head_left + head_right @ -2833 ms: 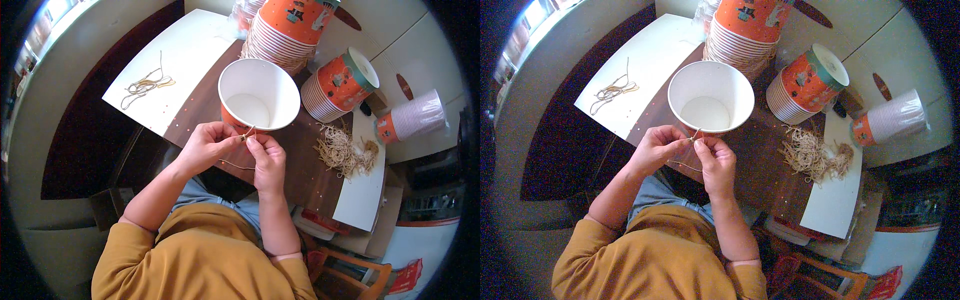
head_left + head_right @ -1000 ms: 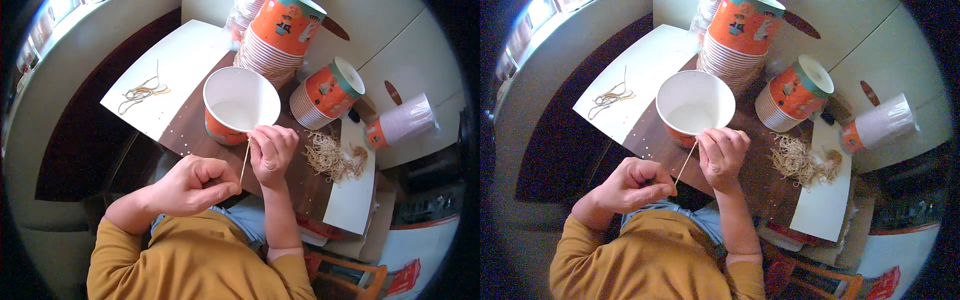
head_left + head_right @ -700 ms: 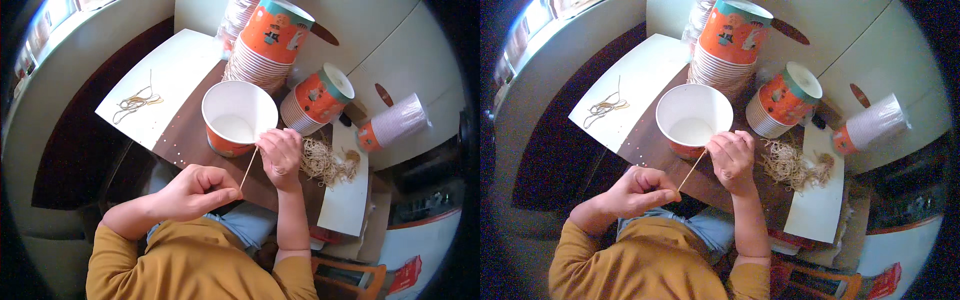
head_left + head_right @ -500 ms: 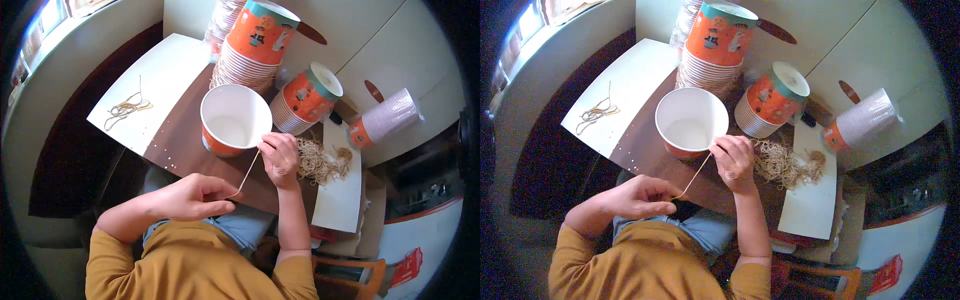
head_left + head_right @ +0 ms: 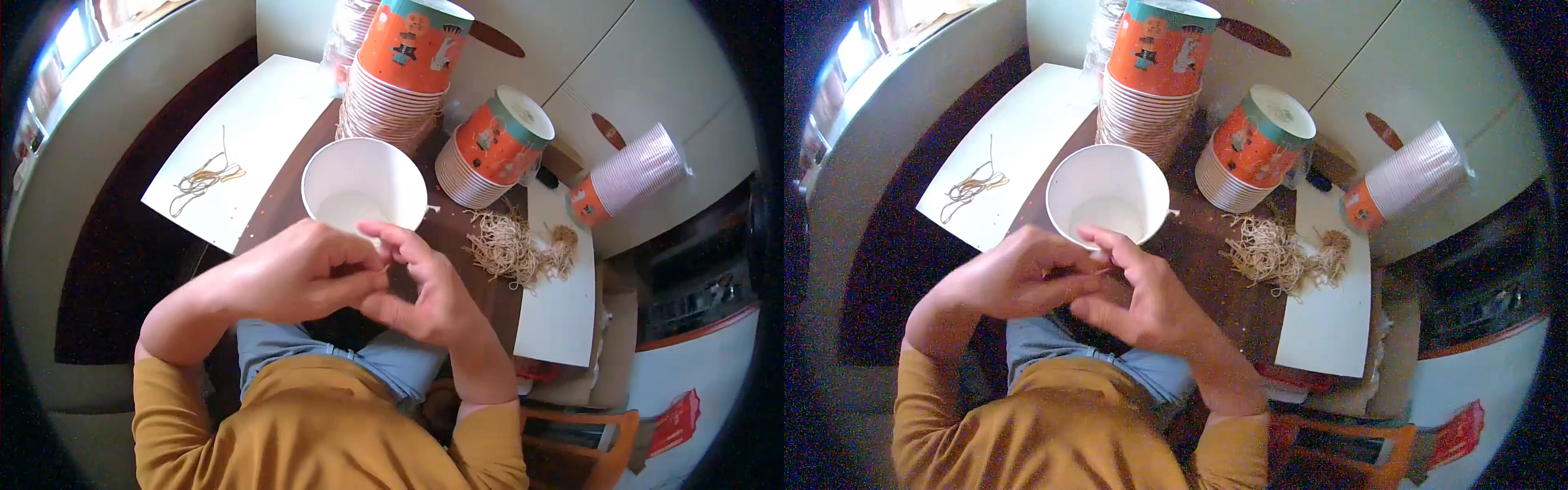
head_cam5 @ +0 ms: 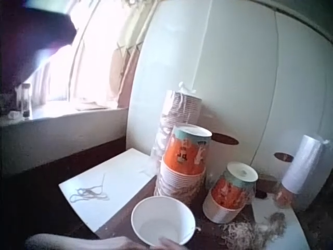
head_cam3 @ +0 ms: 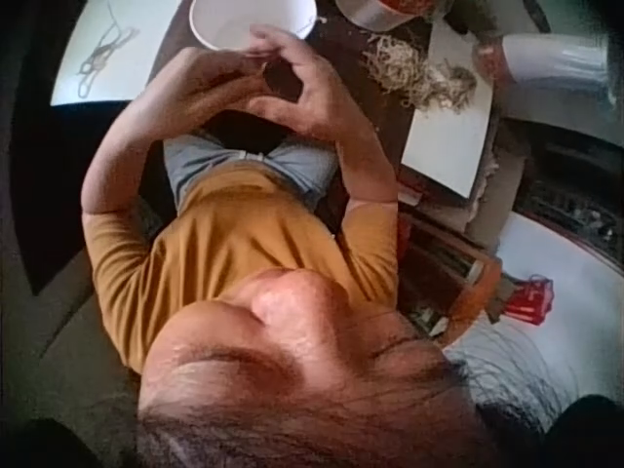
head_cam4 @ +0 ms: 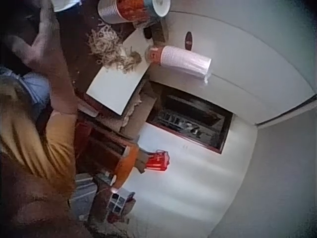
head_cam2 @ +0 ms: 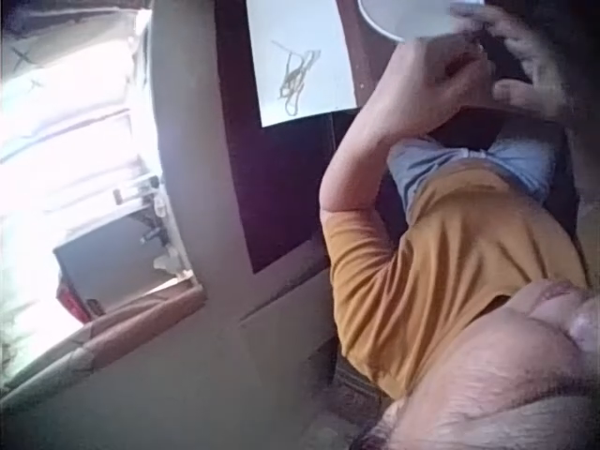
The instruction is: Attaching rubber band handles to paper buckets by threading them through pre-punched holes.
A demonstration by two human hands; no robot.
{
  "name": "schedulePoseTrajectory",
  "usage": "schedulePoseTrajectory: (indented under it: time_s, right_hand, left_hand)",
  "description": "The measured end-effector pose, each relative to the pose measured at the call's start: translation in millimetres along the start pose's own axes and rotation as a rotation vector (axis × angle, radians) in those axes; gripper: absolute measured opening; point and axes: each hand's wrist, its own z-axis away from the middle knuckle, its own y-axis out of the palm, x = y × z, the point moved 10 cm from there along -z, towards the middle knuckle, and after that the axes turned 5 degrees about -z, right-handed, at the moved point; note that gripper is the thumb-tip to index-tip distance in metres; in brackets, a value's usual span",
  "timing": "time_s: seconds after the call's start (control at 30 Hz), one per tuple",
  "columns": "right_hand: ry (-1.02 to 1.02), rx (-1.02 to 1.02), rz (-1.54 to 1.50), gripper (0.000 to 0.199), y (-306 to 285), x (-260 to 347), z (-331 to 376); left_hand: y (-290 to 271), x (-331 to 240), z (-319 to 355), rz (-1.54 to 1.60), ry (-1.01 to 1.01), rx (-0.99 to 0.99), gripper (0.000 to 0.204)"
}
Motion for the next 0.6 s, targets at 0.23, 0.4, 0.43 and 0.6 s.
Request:
schedulePoseTrajectory:
  time_s: [0.23,0.4,0.43,0.6]
  right_hand:
    - [-0.118,-0.383,0.087,0.010,-97,-2,0]
    - [-0.062,-0.494,0.293,0.021,-131,-27,3]
    - [-0.092,-0.490,0.462,0.020,-127,-24,3]
    - [-0.175,-0.331,0.747,0.046,-55,19,-17]
  left_hand:
    - [-41,56,4,0.192,-0.291,0.017,0.024]
    - [-36,94,17,0.318,-0.337,-0.045,0.027]
    - [-33,95,16,0.322,-0.329,-0.041,0.027]
    - [-22,74,1,0.304,-0.305,0.039,0.026]
